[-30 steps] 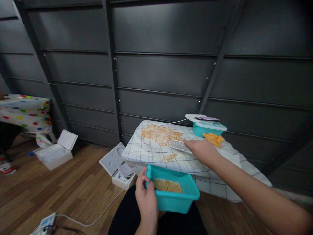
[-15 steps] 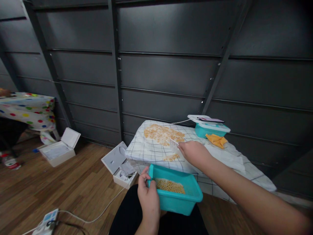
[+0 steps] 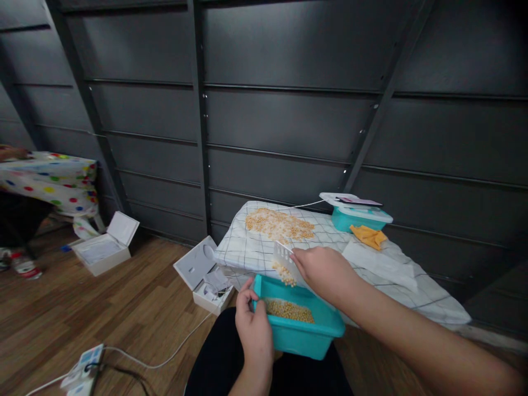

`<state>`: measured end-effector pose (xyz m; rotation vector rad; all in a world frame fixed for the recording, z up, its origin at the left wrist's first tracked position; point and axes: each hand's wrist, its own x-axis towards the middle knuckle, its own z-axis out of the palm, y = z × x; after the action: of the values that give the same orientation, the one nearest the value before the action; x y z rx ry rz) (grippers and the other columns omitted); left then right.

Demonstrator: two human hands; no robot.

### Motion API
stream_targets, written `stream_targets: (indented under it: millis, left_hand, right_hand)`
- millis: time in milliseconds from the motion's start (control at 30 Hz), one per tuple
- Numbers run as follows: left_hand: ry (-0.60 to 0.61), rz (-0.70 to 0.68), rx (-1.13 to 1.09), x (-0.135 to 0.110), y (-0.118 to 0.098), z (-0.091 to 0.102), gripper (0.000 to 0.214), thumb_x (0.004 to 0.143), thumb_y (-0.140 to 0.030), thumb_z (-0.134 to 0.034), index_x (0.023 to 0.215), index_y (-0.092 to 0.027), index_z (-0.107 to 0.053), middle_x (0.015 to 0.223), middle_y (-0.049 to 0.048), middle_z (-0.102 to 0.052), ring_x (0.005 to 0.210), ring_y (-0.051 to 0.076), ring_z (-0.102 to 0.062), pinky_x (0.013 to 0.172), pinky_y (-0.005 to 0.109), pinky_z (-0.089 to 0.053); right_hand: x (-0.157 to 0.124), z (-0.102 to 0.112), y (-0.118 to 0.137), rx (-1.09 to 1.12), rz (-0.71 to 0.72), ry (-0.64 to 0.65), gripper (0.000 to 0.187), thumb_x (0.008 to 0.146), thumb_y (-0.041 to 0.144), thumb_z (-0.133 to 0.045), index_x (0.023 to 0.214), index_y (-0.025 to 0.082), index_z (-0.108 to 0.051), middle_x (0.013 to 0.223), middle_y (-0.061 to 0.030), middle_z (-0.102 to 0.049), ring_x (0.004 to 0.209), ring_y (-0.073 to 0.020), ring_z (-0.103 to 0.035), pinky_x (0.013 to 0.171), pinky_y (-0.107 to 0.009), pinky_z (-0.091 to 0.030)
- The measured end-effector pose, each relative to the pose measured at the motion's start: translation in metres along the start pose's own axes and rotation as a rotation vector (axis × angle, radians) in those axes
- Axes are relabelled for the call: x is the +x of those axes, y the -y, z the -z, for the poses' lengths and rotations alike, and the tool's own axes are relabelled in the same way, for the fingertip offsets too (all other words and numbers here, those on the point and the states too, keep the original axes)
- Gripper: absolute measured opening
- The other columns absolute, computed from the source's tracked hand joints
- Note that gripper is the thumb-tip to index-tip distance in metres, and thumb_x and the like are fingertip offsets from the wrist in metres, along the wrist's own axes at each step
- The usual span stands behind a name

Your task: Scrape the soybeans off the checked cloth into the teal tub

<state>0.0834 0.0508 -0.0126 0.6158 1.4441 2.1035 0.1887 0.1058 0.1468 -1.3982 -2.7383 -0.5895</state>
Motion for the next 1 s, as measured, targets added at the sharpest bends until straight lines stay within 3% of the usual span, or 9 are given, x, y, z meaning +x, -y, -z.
stream_targets:
  millis: [167,300,433,633,800,1000]
  left_hand:
    - [0.007,-0.007,0.0,0.0,-0.001,0.001,0.013,0.066,-0.011,-0.049,0.067,-0.023,-0.042,0.122,0.0047,-0.06,0.119,0.025,-0.049,0.105,0.043,-0.028]
    - [0.015,-0.01,-0.012,0.0,-0.001,0.003,0.014,0.065,-0.011,-0.049,0.067,-0.023,-0.042,0.123,0.0042,-0.06,0.12,0.025,-0.049,0.105,0.043,-0.028]
    - [-0.006,-0.024,0.022,0.002,0.001,0.005,0.014,0.066,-0.011,-0.049,0.067,-0.023,-0.042,0.123,0.0026,-0.06,0.122,0.024,-0.047,0.106,0.044,-0.027]
    - [-0.027,-0.018,0.042,0.006,0.003,0.009,0.013,0.066,-0.01,-0.049,0.064,-0.022,-0.044,0.121,0.003,-0.061,0.121,0.025,-0.048,0.107,0.045,-0.026]
    - [-0.029,-0.044,0.058,0.008,0.005,0.01,0.012,0.067,-0.011,-0.049,0.065,-0.022,-0.045,0.121,0.0041,-0.061,0.122,0.025,-0.048,0.107,0.046,-0.026]
    - [-0.036,-0.024,0.027,0.01,0.004,0.013,0.011,0.066,-0.012,-0.049,0.064,-0.022,-0.046,0.121,0.0047,-0.061,0.121,0.026,-0.049,0.108,0.047,-0.025]
  right_hand:
    - [-0.001,0.004,-0.002,-0.031,-0.016,-0.064,0.029,0.094,0.023,-0.036,0.095,0.019,-0.064,0.077,-0.0104,-0.071,0.068,-0.0253,-0.069,0.055,-0.03,-0.045]
    - [0.005,-0.001,-0.009,-0.017,0.098,-0.153,0.025,0.093,0.021,-0.041,0.107,0.02,-0.061,0.087,-0.0084,-0.073,0.073,-0.0228,-0.069,0.058,-0.028,-0.046]
    - [0.017,-0.024,-0.011,0.057,0.177,-0.231,0.029,0.092,0.018,-0.043,0.115,0.02,-0.059,0.106,-0.0093,-0.07,0.085,-0.0203,-0.068,0.067,-0.028,-0.05]
    - [0.026,-0.066,-0.008,0.194,0.33,-0.419,0.029,0.09,0.014,-0.046,0.113,0.018,-0.063,0.107,-0.0093,-0.07,0.09,-0.0195,-0.067,0.076,-0.031,-0.052]
    - [0.014,-0.077,-0.013,0.301,0.532,-0.497,0.026,0.089,0.015,-0.047,0.109,0.016,-0.065,0.1,-0.0073,-0.072,0.089,-0.0192,-0.066,0.076,-0.033,-0.053]
    - [-0.017,-0.076,-0.032,0.354,0.611,-0.489,0.026,0.09,0.016,-0.043,0.106,0.016,-0.064,0.098,-0.0079,-0.071,0.09,-0.0189,-0.065,0.078,-0.035,-0.054]
